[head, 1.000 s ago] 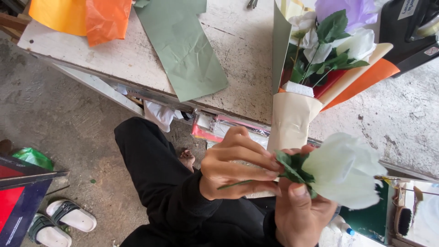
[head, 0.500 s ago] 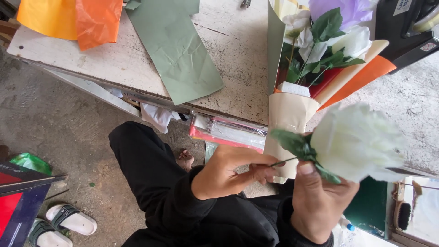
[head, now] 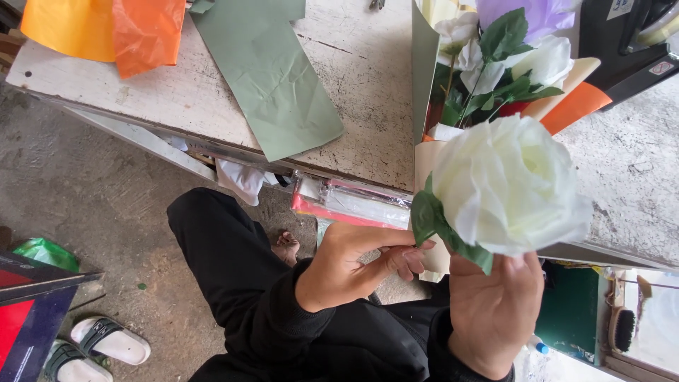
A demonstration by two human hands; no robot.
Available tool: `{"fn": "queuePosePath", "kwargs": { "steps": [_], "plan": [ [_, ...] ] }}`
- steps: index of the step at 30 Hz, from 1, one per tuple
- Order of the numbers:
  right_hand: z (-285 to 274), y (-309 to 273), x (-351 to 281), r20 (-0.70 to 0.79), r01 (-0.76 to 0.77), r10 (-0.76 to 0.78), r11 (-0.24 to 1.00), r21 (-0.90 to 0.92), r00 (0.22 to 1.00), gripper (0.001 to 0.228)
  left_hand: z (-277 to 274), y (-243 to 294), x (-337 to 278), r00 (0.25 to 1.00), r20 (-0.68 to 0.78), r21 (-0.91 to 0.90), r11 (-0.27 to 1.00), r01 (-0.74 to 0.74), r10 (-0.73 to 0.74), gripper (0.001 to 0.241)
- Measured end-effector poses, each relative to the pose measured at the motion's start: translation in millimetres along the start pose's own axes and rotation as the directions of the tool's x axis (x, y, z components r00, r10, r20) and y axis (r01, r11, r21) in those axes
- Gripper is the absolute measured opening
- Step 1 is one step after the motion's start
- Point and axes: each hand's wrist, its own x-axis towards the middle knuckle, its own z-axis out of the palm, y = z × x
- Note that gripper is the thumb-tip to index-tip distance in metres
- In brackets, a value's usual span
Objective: Assembling an artificial flower bouquet by wrapping the base with paper and adding flowers.
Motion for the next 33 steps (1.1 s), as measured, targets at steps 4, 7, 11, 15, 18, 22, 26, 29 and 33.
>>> {"fn": "queuePosePath", "kwargs": {
  "steps": [4, 7, 11, 15, 18, 22, 26, 29, 33],
  "plan": [
    [-14.0, 7.6, -8.4, -0.1, -0.039, 0.022, 0.985, -0.169, 0.995, 0.031, 2.1, 3.3, 0.2, 1.0, -0.01, 0.041, 0.999, 0.029, -0.028, 0.023],
    [25.4, -4.8, -8.7, 0.07, -0.002, 0.033, 0.914, -0.407, 0.997, 0.036, 1.9, 4.9, 0.1, 0.999, 0.0, 0.069, 0.997, 0.035, -0.035, 0.022],
    [36.8, -11.3, -11.6, 0.096, 0.039, 0.022, 0.809, -0.587, 0.995, 0.031, 1.7, -1.6, -4.4, 1.0, 0.009, 0.101, 0.995, 0.006, -0.007, 0.018],
    [27.7, -8.0, -11.7, 0.076, 0.066, -0.024, 0.782, -0.62, 0.997, 0.026, 3.3, -3.1, -4.0, 1.0, 0.022, 0.099, 0.995, 0.012, -0.014, 0.019],
    [15.8, -0.7, -12.7, 0.062, 0.099, -0.078, 0.779, -0.619, 0.995, 0.022, 3.5, -2.0, -3.6, 0.999, 0.052, 0.088, 0.996, 0.009, -0.014, 0.019],
    [-5.9, 6.0, -15.4, 0.033, 0.16, -0.177, 0.781, -0.604, 0.984, 0.028, 5.0, 2.5, -2.0, 0.989, 0.15, 0.092, 0.996, 0.003, -0.016, 0.024],
    [-17.7, 5.6, -24.1, -0.062, 0.123, -0.196, 0.801, -0.586, 0.979, 0.014, 13.0, 0.1, -8.0, 0.975, 0.218, 0.131, 0.991, 0.009, -0.038, 0.04],
    [-34.5, -0.5, -31.5, 0.101, 0.215, -0.193, 0.762, -0.61, 0.976, 0.017, 19.7, 3.0, -10.2, 0.967, 0.254, 0.208, 0.975, -0.072, 0.018, 0.036],
    [-45.9, -11.0, -35.7, 0.228, 0.313, -0.214, 0.625, -0.716, 0.95, 0.016, 23.6, 9.9, -12.6, 0.935, 0.348, 0.187, 0.982, 0.006, -0.072, 0.026]
  ]
}}
